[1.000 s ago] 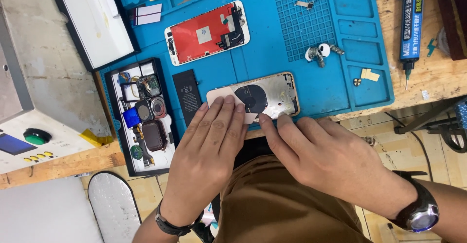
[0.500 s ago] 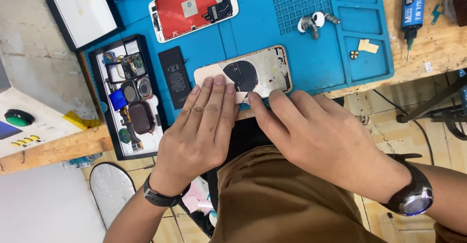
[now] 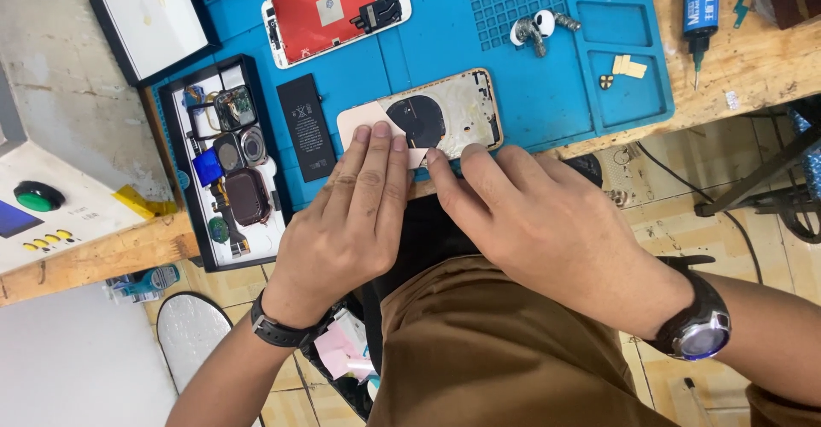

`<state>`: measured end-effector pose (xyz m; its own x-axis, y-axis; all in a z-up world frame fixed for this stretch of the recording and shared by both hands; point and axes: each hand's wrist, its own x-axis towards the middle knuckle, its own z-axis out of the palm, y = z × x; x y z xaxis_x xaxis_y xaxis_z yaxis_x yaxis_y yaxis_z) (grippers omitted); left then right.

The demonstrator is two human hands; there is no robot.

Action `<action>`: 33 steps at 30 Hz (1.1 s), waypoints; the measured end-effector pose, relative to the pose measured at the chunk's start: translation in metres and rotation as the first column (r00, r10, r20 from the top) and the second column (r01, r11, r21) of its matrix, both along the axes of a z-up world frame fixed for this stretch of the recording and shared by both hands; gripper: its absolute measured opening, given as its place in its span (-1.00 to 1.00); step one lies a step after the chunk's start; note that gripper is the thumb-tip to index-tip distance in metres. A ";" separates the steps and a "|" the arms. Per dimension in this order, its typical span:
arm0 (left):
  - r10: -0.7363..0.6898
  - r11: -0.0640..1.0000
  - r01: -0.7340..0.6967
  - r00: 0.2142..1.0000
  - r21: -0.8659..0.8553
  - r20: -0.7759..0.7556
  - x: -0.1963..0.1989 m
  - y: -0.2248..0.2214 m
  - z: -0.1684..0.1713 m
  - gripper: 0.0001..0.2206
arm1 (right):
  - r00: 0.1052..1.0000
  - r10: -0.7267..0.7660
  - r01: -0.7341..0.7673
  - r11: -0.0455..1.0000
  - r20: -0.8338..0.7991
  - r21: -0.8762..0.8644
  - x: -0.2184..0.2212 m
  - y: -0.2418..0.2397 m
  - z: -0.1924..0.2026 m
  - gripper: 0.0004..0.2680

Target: A person is seen disassembling an iPhone and applying new adhesive strips to the internal chassis at a repair workbench.

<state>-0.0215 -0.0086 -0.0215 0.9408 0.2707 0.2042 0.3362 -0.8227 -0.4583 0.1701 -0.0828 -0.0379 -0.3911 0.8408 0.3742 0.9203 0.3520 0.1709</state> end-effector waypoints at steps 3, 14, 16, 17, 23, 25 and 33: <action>0.004 1.000 -0.003 1.000 0.010 -0.011 0.000 -0.001 0.001 -0.77 | 1.000 0.000 0.000 1.000 0.018 -0.003 -0.001 0.000 -0.001 -0.82; 0.003 1.000 -0.003 1.000 0.027 -0.007 0.000 -0.001 -0.001 -0.77 | 1.000 0.010 -0.011 0.999 0.029 0.044 0.001 0.001 -0.004 -0.83; -0.002 0.999 0.003 1.000 0.050 -0.028 0.000 -0.001 -0.001 -0.77 | 0.999 0.011 -0.013 0.999 0.033 0.043 0.001 0.000 -0.004 -0.82; -0.002 0.999 0.004 1.000 0.051 -0.029 0.000 -0.001 -0.001 -0.77 | 0.999 0.011 -0.013 0.999 0.033 0.044 0.001 0.000 -0.004 -0.82; 0.009 0.998 -0.008 1.000 0.064 -0.023 0.000 -0.002 -0.002 -0.76 | 0.999 0.020 -0.020 1.000 0.038 0.018 0.001 0.001 -0.004 -0.80; 0.014 0.999 -0.012 0.999 0.052 -0.035 -0.001 -0.003 -0.002 -0.76 | 0.999 0.019 -0.019 1.000 0.026 0.018 0.001 0.001 -0.003 -0.82; 0.011 1.000 -0.012 1.000 0.027 0.009 -0.001 -0.002 -0.005 -0.77 | 0.998 0.010 -0.011 1.000 0.056 0.021 0.000 0.000 -0.002 -0.82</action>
